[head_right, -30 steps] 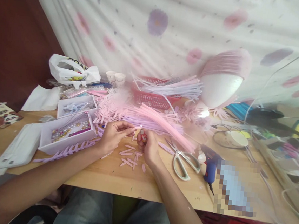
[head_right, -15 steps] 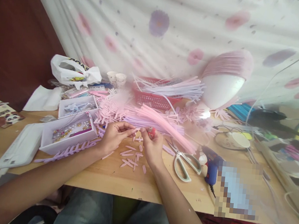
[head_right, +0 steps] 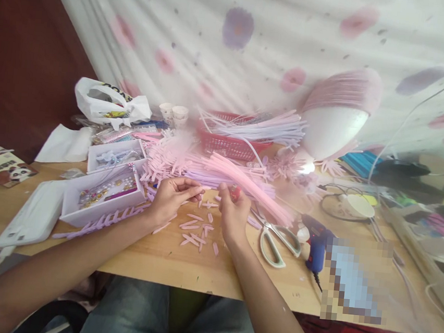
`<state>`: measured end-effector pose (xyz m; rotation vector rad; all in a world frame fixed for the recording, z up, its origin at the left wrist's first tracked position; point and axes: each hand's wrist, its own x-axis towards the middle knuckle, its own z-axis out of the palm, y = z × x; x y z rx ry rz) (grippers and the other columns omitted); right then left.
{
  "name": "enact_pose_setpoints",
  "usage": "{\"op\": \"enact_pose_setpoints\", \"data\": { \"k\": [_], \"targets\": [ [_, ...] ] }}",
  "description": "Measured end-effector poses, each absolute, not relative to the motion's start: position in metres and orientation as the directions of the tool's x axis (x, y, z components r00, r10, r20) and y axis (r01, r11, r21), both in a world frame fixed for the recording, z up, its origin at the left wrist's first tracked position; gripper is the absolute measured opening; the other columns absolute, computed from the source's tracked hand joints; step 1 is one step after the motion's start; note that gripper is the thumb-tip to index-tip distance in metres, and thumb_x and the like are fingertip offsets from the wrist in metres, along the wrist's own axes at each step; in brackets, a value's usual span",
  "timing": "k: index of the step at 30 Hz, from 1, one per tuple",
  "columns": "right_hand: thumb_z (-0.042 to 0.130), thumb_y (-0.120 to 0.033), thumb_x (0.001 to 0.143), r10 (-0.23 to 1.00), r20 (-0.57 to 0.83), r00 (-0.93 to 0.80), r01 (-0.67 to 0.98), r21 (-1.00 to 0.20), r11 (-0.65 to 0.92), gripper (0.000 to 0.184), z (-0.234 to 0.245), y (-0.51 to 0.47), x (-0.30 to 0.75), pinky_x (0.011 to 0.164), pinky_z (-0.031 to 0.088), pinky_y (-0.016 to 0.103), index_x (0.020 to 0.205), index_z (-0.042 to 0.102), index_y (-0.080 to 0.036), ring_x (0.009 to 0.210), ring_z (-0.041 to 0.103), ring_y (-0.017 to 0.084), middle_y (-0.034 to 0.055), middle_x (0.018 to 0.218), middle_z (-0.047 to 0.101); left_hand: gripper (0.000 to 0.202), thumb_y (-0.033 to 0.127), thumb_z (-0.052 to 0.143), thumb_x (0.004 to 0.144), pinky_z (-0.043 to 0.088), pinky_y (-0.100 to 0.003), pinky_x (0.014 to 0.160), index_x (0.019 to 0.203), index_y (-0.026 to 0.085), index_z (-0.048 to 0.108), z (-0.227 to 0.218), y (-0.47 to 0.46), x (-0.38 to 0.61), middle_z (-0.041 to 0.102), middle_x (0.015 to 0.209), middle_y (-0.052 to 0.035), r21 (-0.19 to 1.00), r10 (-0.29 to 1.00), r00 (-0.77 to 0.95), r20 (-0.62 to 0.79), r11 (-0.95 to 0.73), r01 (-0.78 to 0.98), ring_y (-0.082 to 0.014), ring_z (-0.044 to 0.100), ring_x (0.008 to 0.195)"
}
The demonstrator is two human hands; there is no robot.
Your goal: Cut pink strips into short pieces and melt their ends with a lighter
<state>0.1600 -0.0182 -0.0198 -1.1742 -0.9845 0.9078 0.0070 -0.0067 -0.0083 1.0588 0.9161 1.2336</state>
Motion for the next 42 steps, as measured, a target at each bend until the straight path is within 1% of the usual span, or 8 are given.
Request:
{"op": "enact_pose_setpoints", "data": {
  "k": [6,10,14,20,23,29,35,42],
  "targets": [
    [0.071,-0.056,0.083,0.977,0.068,0.200,-0.103,-0.991,0.090,0.041,-0.024,-0.021,0.155,0.046,0.023,0.025,0.072,0.061,-0.018,0.050,0.033,0.008,-0.0029,0.060,0.047,0.029,0.038,0.087,0.066,0.058,-0.026,0.068,0.079,0.015,0.075,-0.008,-0.008,0.009,0.073,0.071,-0.0021,0.961,0.995,0.101,0.023,0.005,-0.275,-0.0129,0.068,0.064],
    [0.070,-0.057,0.082,0.977,0.046,0.207,-0.223,-0.970,0.093,0.039,-0.022,-0.021,0.156,0.044,0.019,0.024,0.077,0.062,-0.018,0.047,0.029,0.007,-0.0047,0.057,0.043,0.029,0.038,0.086,0.068,0.059,-0.027,0.071,0.083,0.015,0.075,-0.013,-0.006,0.008,0.075,0.077,-0.0035,0.958,0.994,0.097,0.050,-0.020,-0.286,-0.0142,0.070,0.068],
    [0.054,-0.068,0.086,0.989,-0.064,0.133,-0.337,-0.941,-0.016,0.050,-0.020,-0.017,0.155,0.040,0.015,0.025,0.068,0.054,-0.021,0.042,0.024,0.008,-0.0044,0.053,0.039,0.030,0.037,0.086,0.069,0.060,-0.027,0.074,0.087,0.014,0.076,-0.017,-0.005,0.009,0.076,0.079,-0.0046,0.961,0.995,0.073,0.069,-0.047,-0.273,-0.0145,0.071,0.071],
    [0.059,-0.070,0.081,0.987,-0.101,0.127,-0.410,-0.911,-0.041,0.049,-0.027,-0.008,0.140,0.038,0.026,0.023,0.068,0.046,-0.024,0.044,0.036,0.010,-0.0053,0.052,0.040,0.038,0.040,0.082,0.076,0.061,-0.029,0.075,0.104,0.017,0.074,-0.022,0.001,0.015,0.078,0.089,-0.0044,0.973,0.985,0.118,0.124,-0.098,-0.210,-0.0150,0.073,0.075],
    [0.061,-0.069,0.080,0.981,-0.134,0.142,-0.442,-0.895,-0.059,0.050,-0.028,-0.006,0.138,0.039,0.026,0.023,0.068,0.044,-0.024,0.044,0.036,0.009,-0.0059,0.052,0.040,0.035,0.040,0.083,0.075,0.061,-0.028,0.075,0.098,0.016,0.074,-0.022,0.005,0.012,0.078,0.089,-0.0047,0.976,0.989,0.109,0.095,-0.071,-0.207,-0.0148,0.073,0.073],
    [0.060,-0.059,0.078,0.977,-0.150,0.153,-0.402,-0.913,-0.077,0.043,-0.021,-0.010,0.146,0.037,0.017,0.023,0.065,0.042,-0.024,0.043,0.029,0.008,-0.0059,0.052,0.038,0.037,0.040,0.087,0.068,0.061,-0.029,0.077,0.093,0.015,0.074,-0.014,0.010,-0.006,0.078,0.086,-0.0046,0.968,0.993,-0.050,0.103,-0.112,-0.225,-0.0164,0.074,0.078],
    [0.050,-0.052,0.078,0.986,-0.159,0.052,-0.338,-0.932,-0.132,0.036,-0.018,-0.015,0.149,0.039,0.013,0.023,0.060,0.045,-0.022,0.041,0.023,0.008,-0.0050,0.049,0.035,0.038,0.040,0.091,0.063,0.061,-0.029,0.074,0.084,0.014,0.074,-0.011,0.003,-0.002,0.078,0.079,-0.0050,0.969,0.997,0.057,0.058,-0.042,-0.244,-0.0154,0.072,0.068],
    [0.047,-0.048,0.077,0.980,-0.193,-0.045,-0.317,-0.928,-0.197,0.032,-0.015,-0.019,0.147,0.041,0.012,0.023,0.059,0.047,-0.021,0.042,0.019,0.007,-0.0057,0.048,0.031,0.036,0.041,0.091,0.061,0.061,-0.031,0.076,0.080,0.014,0.076,-0.015,-0.001,0.003,0.077,0.076,-0.0045,0.965,0.995,0.085,0.045,-0.022,-0.260,-0.0170,0.073,0.071]
  ]
}}
